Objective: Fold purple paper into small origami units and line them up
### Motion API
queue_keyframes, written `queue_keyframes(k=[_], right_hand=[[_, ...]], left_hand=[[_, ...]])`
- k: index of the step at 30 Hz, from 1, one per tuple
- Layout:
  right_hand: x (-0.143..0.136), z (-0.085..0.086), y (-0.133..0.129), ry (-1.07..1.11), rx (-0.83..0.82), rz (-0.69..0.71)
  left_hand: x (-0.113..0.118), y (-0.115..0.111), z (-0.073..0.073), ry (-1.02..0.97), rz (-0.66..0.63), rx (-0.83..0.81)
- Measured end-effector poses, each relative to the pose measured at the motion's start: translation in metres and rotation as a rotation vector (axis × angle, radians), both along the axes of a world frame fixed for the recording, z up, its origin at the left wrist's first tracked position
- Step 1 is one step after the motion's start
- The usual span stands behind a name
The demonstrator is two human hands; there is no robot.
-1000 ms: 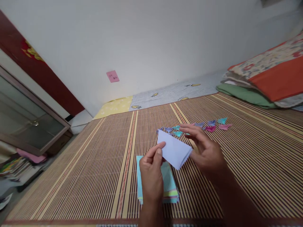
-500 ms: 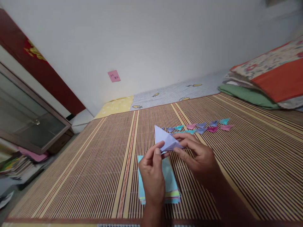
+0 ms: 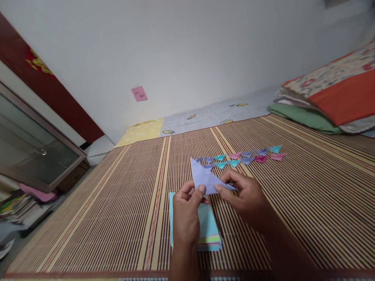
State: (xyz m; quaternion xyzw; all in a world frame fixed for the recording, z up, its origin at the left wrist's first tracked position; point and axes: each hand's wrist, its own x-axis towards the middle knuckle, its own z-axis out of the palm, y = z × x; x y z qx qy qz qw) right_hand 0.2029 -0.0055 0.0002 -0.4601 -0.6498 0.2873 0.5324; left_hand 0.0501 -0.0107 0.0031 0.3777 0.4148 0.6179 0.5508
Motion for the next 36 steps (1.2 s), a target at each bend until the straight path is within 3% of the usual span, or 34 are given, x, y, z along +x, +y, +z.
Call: queue_keyframes(k=[4, 11, 13, 18, 21, 25, 29, 33, 36], right_hand=[[0.011, 0.004, 0.001, -0.082, -0.031, 0.022], [0.019, 0.006, 0.0, -0.102, -0.037, -0.026], [0.018, 0.005, 0.001, -0.021, -0.044, -0.051], [0.017, 0.0, 0.008, 0.433, 0.002, -0.101], [0.022, 0.0, 0.01, 0.513, -0.009, -0.141], [0.022, 0.0, 0.009, 0.52, -0.15, 0.086], [0.002, 0.002, 0.004, 0.523, -0.327, 0.219], [-0.014, 0.005, 0.001, 0.604, -0.337, 0.21], [-0.012, 0.002, 0.004, 0.571, -0.246, 0.079]], left_hand=[[-0.003, 0.003, -0.003, 0.081, -0.137, 0.004], [0.003, 0.002, -0.003, 0.166, -0.237, 0.008], [0.005, 0.0, -0.004, 0.165, -0.235, 0.006], [0.01, -0.001, -0.006, 0.11, -0.153, 0.0], [0.012, -0.001, -0.006, 0.064, -0.105, 0.006], [0.013, -0.002, -0.004, 0.047, -0.091, 0.004], [0.013, -0.003, 0.001, 0.072, -0.165, 0.026], [0.012, -0.005, 0.005, 0.135, -0.252, 0.009], [0.01, -0.008, 0.007, 0.199, -0.336, -0.001]])
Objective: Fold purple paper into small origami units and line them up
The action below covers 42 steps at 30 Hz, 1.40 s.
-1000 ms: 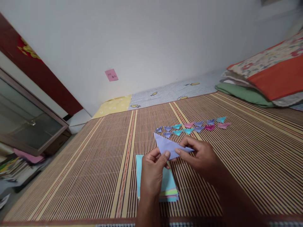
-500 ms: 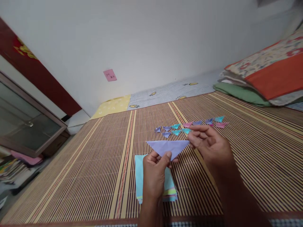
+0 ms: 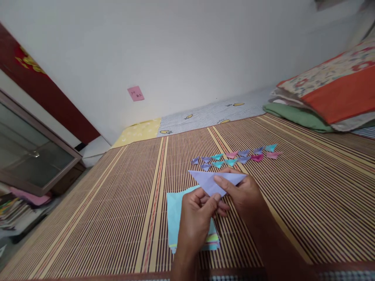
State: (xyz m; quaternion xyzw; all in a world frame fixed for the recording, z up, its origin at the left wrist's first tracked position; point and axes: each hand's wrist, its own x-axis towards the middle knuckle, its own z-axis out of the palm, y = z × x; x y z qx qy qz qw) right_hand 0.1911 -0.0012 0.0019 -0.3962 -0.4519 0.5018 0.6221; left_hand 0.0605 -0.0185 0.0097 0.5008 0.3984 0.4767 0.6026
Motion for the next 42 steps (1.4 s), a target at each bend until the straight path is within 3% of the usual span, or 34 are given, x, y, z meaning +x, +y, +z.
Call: queue_keyframes(k=[3, 5, 8, 13, 15, 22, 26, 30, 34, 42], right_hand=[[0.009, -0.005, 0.006, -0.035, 0.048, -0.158], [0.015, -0.007, 0.009, -0.029, 0.057, -0.182], [0.015, -0.005, 0.007, 0.0, 0.051, -0.111], [-0.003, 0.002, -0.003, 0.015, -0.031, 0.09], [-0.004, 0.003, -0.004, -0.004, -0.002, 0.092], [0.03, -0.005, 0.009, -0.233, 0.118, -0.254], [0.035, 0.0, 0.007, -0.392, 0.244, -0.324], [0.028, 0.009, -0.005, -0.723, 0.369, -0.204], [0.025, 0.012, -0.01, -0.782, 0.322, 0.013], [0.027, 0.01, -0.009, -0.753, 0.205, 0.195]], left_hand=[[-0.006, -0.001, 0.001, 0.038, -0.14, -0.039], [-0.012, 0.001, 0.001, 0.035, -0.231, -0.086], [-0.018, 0.006, 0.0, -0.016, -0.059, -0.035], [-0.013, 0.008, -0.007, -0.077, -0.013, 0.018], [-0.012, 0.007, -0.009, -0.082, 0.023, 0.032], [-0.013, 0.006, -0.008, -0.025, 0.1, 0.03], [-0.013, 0.005, -0.005, 0.101, 0.117, 0.089], [-0.014, 0.003, -0.003, 0.281, 0.028, 0.179], [-0.015, 0.004, -0.002, 0.402, -0.028, 0.256], [-0.025, 0.004, -0.004, 0.251, 0.178, 0.229]])
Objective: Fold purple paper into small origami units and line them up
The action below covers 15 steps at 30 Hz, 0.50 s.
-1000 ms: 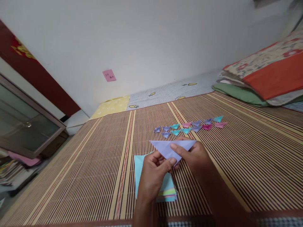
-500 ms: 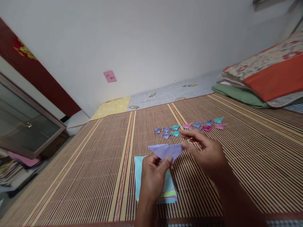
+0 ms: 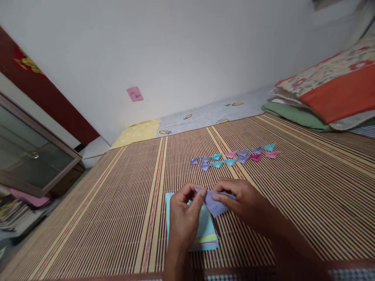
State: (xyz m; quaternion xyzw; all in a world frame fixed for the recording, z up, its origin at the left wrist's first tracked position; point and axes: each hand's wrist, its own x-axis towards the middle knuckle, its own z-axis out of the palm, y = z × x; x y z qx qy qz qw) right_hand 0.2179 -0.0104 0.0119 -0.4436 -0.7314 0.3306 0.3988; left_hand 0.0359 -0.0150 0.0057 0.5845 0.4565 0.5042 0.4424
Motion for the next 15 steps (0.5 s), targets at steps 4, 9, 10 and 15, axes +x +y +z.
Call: queue_keyframes(k=[4, 9, 10, 15], right_hand=[[-0.0029, -0.0004, -0.0012, 0.017, -0.007, 0.03], [-0.0031, 0.0002, -0.0003, 0.019, 0.002, 0.001], [-0.0027, -0.0001, 0.0003, 0.031, 0.004, -0.033], [-0.0043, 0.0002, 0.0009, 0.125, 0.035, -0.205]], left_hand=[[-0.0023, -0.0006, 0.0017, -0.032, 0.054, 0.003], [0.0, -0.0005, 0.0071, -0.047, 0.147, 0.06], [0.0011, -0.0001, 0.0078, -0.076, 0.108, 0.034], [0.007, 0.0034, 0.0021, -0.18, -0.181, -0.162]])
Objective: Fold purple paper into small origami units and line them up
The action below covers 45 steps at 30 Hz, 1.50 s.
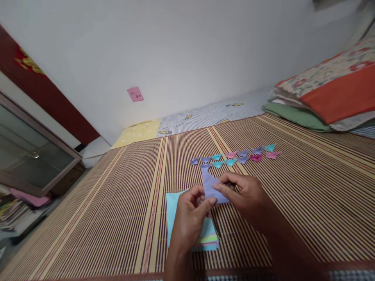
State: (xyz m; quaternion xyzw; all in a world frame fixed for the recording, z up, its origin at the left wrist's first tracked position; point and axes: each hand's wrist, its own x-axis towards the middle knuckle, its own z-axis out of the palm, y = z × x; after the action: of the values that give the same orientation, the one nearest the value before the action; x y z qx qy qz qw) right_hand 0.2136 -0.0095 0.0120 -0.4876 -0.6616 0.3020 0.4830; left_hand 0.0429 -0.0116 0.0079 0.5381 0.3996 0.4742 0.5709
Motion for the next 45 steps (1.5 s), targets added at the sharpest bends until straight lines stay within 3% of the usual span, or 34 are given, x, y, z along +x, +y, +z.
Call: queue_keyframes(k=[6, 12, 22, 32, 37, 42, 45], right_hand=[[-0.002, 0.008, -0.007, 0.154, -0.073, 0.08], [0.002, 0.01, -0.008, 0.303, -0.087, 0.145], [-0.007, 0.006, -0.008, 0.44, -0.181, 0.269], [-0.008, 0.008, -0.007, 0.413, -0.226, 0.315], [-0.015, 0.011, -0.012, 0.143, -0.074, 0.13], [-0.024, 0.003, -0.007, -0.043, 0.293, -0.104], [-0.03, -0.003, -0.003, -0.103, 0.468, -0.206]], left_hand=[[-0.004, 0.006, -0.006, -0.305, 0.14, -0.133], [-0.008, 0.008, -0.001, -0.466, 0.074, -0.245], [-0.009, 0.007, -0.003, -0.54, -0.077, -0.251], [-0.009, 0.006, -0.003, -0.489, -0.101, -0.195], [-0.006, 0.006, -0.004, -0.34, -0.028, -0.095], [0.004, -0.004, -0.001, -0.258, 0.107, -0.001], [0.012, -0.011, 0.001, -0.222, 0.086, 0.0]])
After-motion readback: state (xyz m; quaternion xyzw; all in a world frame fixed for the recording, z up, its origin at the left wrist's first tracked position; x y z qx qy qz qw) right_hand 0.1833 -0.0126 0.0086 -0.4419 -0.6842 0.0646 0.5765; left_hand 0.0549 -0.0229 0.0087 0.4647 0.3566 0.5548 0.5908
